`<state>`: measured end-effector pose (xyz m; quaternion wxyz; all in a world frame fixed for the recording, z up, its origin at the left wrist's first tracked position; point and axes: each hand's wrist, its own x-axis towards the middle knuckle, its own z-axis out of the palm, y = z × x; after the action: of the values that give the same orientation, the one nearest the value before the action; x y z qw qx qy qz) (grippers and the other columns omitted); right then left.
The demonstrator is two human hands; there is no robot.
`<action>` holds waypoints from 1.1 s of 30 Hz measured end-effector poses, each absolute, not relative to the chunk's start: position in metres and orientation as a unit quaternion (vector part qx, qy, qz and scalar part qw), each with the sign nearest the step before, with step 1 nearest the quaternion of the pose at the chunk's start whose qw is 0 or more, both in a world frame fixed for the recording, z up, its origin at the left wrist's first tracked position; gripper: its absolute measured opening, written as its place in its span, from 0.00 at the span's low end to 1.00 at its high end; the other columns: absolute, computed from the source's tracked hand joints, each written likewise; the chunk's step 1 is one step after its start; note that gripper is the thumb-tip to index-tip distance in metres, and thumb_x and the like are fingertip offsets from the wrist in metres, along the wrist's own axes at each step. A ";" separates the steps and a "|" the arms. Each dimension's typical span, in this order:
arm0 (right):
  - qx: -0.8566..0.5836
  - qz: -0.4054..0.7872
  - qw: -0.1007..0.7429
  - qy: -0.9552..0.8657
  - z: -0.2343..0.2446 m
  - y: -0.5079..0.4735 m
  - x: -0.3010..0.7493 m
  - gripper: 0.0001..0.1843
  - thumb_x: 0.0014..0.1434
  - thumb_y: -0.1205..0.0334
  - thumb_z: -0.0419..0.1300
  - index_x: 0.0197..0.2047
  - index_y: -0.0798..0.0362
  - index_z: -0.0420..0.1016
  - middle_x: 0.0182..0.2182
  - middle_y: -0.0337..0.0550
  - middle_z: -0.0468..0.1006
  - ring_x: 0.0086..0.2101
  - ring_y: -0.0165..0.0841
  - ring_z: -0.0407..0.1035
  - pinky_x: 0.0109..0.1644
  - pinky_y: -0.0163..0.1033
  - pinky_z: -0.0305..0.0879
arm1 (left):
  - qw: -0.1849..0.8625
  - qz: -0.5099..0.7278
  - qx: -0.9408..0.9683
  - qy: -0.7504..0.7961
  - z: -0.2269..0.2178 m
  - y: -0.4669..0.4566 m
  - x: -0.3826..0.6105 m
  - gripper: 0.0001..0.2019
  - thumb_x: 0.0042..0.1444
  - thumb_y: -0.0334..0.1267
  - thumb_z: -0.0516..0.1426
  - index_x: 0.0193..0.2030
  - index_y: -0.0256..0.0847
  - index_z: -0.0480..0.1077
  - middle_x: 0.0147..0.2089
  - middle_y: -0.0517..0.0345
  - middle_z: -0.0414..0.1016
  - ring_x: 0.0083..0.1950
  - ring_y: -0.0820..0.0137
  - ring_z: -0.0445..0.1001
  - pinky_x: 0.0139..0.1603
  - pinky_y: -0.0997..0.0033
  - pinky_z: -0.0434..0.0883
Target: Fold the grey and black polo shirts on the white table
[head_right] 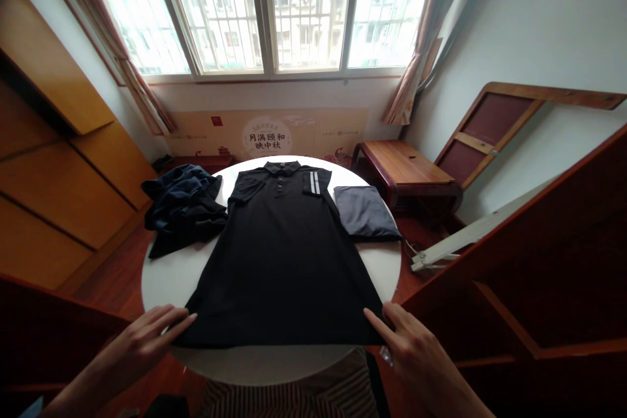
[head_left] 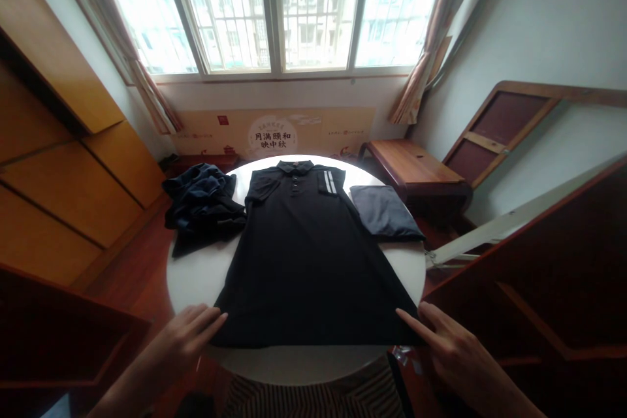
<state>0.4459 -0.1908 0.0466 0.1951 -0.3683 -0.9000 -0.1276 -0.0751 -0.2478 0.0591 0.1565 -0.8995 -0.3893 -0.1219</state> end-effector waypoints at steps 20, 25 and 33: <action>-0.323 -0.150 0.143 -0.924 0.024 -0.185 0.473 0.42 0.42 0.83 0.47 0.56 0.47 0.77 0.47 0.46 0.81 0.44 0.36 0.78 0.44 0.37 0.78 | 0.094 -0.191 -0.889 -0.405 0.061 -0.271 -0.095 0.14 0.58 0.24 0.49 0.38 0.43 0.73 0.33 0.58 0.77 0.33 0.70 0.74 0.37 0.71 0.72; -0.350 -0.108 0.168 -0.915 0.035 -0.187 0.468 0.38 0.49 0.80 0.48 0.61 0.48 0.73 0.44 0.47 0.82 0.39 0.36 0.80 0.39 0.33 0.78 | 0.080 -0.192 -0.882 -0.423 0.063 -0.268 -0.095 0.15 0.56 0.24 0.49 0.41 0.43 0.74 0.36 0.56 0.78 0.35 0.69 0.75 0.37 0.72 0.74; -0.475 0.184 0.187 -0.840 0.041 -0.189 0.467 0.27 0.67 0.65 0.45 0.65 0.47 0.69 0.54 0.39 0.78 0.51 0.37 0.75 0.52 0.35 0.74 | 0.070 -0.196 -0.876 -0.435 0.041 -0.286 -0.134 0.23 0.59 0.30 0.52 0.62 0.37 0.66 0.52 0.47 0.79 0.51 0.65 0.79 0.51 0.72 0.77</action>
<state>0.4667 -0.1889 0.0412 0.1875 -0.4755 -0.8396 0.1841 -0.1344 -0.2856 0.0409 0.0704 -0.8759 -0.4355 -0.1955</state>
